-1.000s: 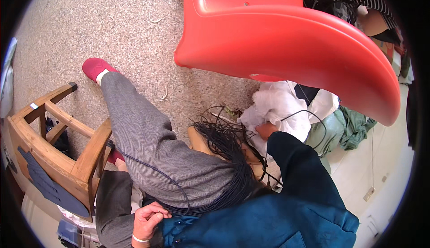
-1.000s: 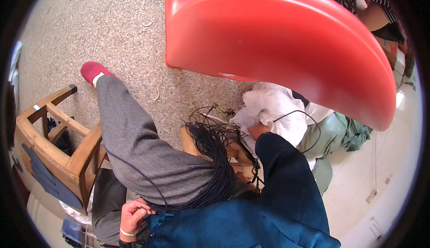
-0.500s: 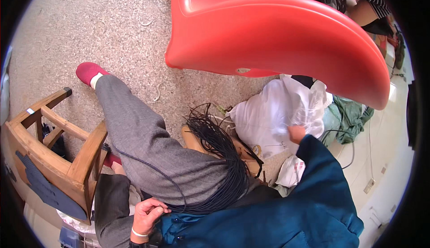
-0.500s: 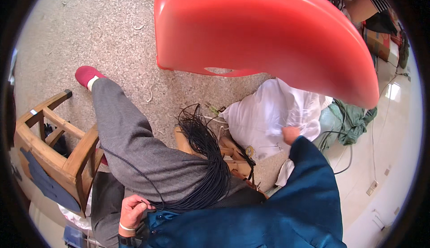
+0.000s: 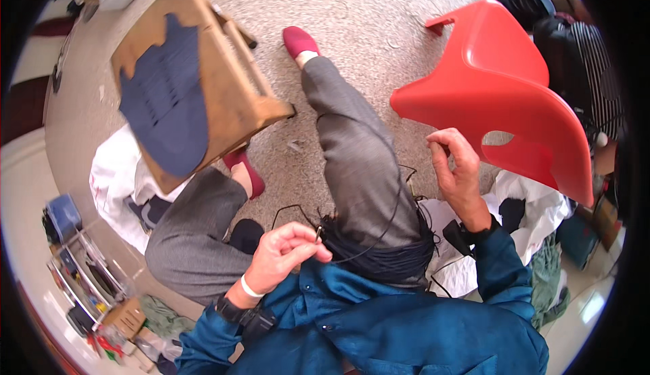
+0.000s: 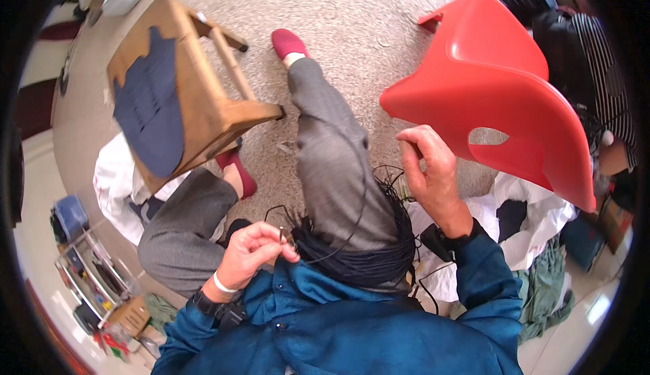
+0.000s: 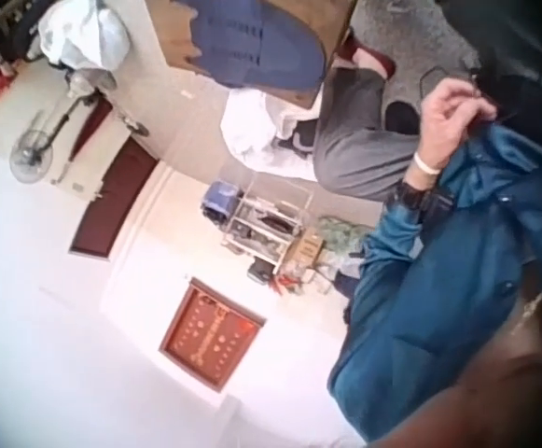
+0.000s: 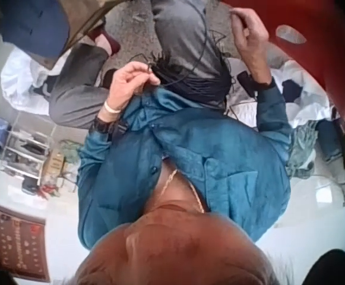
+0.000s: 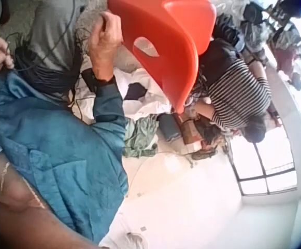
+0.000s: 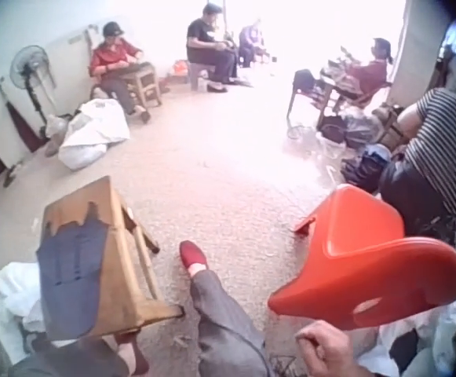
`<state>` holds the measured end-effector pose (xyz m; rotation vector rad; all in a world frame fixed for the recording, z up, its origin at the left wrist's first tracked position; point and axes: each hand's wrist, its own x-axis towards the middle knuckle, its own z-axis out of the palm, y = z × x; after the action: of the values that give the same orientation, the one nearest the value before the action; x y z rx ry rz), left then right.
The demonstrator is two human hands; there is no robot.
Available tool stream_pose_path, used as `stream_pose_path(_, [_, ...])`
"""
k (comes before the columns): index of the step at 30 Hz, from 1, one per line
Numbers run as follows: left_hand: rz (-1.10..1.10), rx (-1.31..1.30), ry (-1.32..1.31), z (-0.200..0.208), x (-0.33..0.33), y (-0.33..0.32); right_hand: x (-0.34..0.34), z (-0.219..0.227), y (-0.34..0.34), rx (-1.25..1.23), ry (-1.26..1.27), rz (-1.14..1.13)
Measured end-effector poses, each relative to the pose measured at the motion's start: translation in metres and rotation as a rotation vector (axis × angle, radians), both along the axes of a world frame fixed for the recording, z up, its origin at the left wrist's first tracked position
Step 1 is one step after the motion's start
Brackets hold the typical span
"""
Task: The recorder is hand-stitching a blue mesh shoe upper using a needle and black thread.
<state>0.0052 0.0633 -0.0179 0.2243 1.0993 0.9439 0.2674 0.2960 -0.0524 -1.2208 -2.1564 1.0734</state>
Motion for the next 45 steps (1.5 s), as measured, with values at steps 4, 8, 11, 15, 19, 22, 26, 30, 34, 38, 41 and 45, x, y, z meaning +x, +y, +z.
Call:
stream_pose_path(4, [0.147,0.182,0.073,0.011,0.011,-0.01,-0.07,0.075,-0.058,-0.562,0.208,0.287])
stream_pose_path(8, [0.209,0.385,0.444,0.016,0.016,-0.022,-0.104,0.081,-0.125,-0.791,0.174,0.498])
stream_pose_path(11, [0.199,0.395,0.683,0.018,0.016,-0.033,-0.109,0.072,-0.158,-0.944,0.295,0.328])
stream_pose_path(15, [0.19,0.297,0.583,0.016,0.015,-0.036,-0.111,0.063,-0.17,-0.99,0.292,0.213])
stream_pose_path(19, [0.219,0.379,0.426,0.013,0.009,-0.052,-0.112,0.066,-0.155,-0.822,0.146,0.179])
stream_pose_path(22, [0.115,0.398,0.669,0.007,-0.013,-0.084,-0.11,0.072,-0.123,-0.329,-0.107,0.354])
stream_pose_path(26, [-0.35,0.436,1.159,-0.005,-0.056,-0.144,-0.118,0.061,-0.079,0.531,-0.281,0.587])
stream_pose_path(30, [-0.481,0.388,1.28,-0.017,-0.068,-0.183,-0.118,0.039,-0.057,0.672,-0.307,0.481])
stream_pose_path(34, [-0.572,0.381,1.345,-0.024,-0.069,-0.184,-0.115,0.025,-0.054,0.764,-0.339,0.427])
stream_pose_path(38, [-0.779,0.347,0.993,-0.021,-0.103,-0.171,-0.113,0.025,-0.051,0.754,-0.328,0.426])
stream_pose_path(41, [-0.7,0.181,1.204,-0.033,-0.163,-0.147,-0.11,0.024,-0.046,0.71,-0.289,0.421])
stream_pose_path(45, [-0.918,-0.06,1.416,-0.084,-0.211,-0.108,-0.102,0.02,-0.039,0.595,-0.268,0.391])
